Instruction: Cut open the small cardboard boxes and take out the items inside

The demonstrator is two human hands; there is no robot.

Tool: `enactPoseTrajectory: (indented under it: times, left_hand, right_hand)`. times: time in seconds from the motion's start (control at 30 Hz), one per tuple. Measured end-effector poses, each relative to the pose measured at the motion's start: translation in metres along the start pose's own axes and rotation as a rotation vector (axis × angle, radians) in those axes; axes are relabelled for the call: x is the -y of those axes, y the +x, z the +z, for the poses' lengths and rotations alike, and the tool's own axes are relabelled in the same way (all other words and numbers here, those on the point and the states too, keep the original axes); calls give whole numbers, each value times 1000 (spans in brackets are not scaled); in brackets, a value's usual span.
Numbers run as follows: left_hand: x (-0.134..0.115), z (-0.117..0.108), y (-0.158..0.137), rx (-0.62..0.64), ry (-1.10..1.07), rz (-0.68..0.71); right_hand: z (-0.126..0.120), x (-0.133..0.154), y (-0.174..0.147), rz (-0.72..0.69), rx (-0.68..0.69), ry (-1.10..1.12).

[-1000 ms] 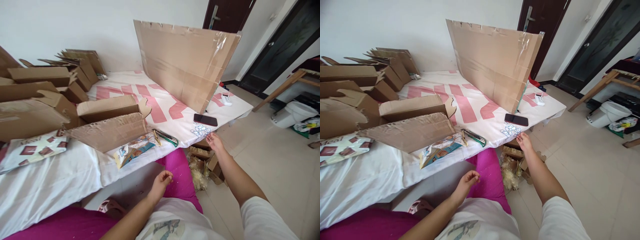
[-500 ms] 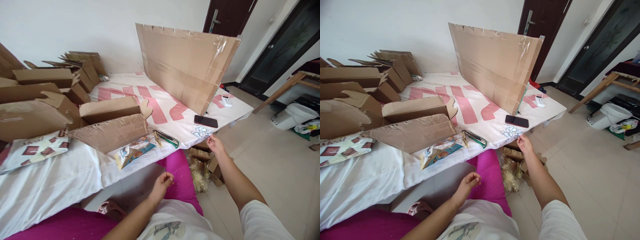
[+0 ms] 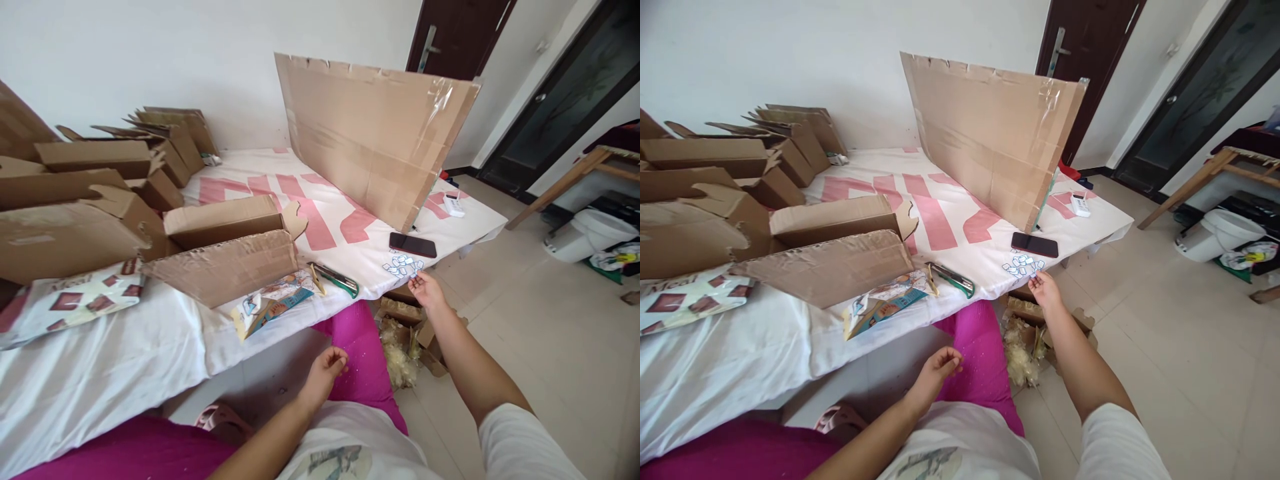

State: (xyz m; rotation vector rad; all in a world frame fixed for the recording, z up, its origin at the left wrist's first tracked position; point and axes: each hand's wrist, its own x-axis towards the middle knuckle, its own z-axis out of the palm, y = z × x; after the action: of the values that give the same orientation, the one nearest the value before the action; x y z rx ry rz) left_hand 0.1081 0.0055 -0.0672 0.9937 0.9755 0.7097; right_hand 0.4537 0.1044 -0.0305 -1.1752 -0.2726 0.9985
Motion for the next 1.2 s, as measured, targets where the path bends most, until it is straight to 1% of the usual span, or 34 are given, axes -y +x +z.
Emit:
enactPoseTrajectory:
  times: [0.27,0.43,0.53,0.67,0.77,0.83,0.9,0.93,1.07,1.13,1.2]
  left_hand:
    - [-5,4,3,2,-29,-13]
    - [-22,18,13,51,-62,-27]
    - [-43,37,31,115,-107,-57]
    - [-84,70,60,207,-200,-111]
    - [-109,88,75,221,-275,-119]
    - [-117,93,79,211,-305,-120]
    - [-119,93,79,192,-320,-127]
    - [-118,92,79,179,-326,-130]
    - [-111,85,78,93,-359,-100]
    - [-108,83,77,59,-367,-73]
    - [-107,83,77,49,-366,-50]
  right_hand:
    - [1,2,-13,-57,-34,22]
    - [3,12,-26,-102,3,24]
    - [10,17,-43,-97,84,5]
    - [27,13,-80,-9,268,-50]
    - [42,7,-105,58,386,-95]
    - [50,4,-116,80,447,-129]
    - [56,3,-121,66,484,-175]
    - [57,4,-122,36,482,-200]
    - [59,11,-122,-121,406,-241]
    - [58,14,-124,-115,439,-261]
    - [57,15,-125,-87,494,-340]
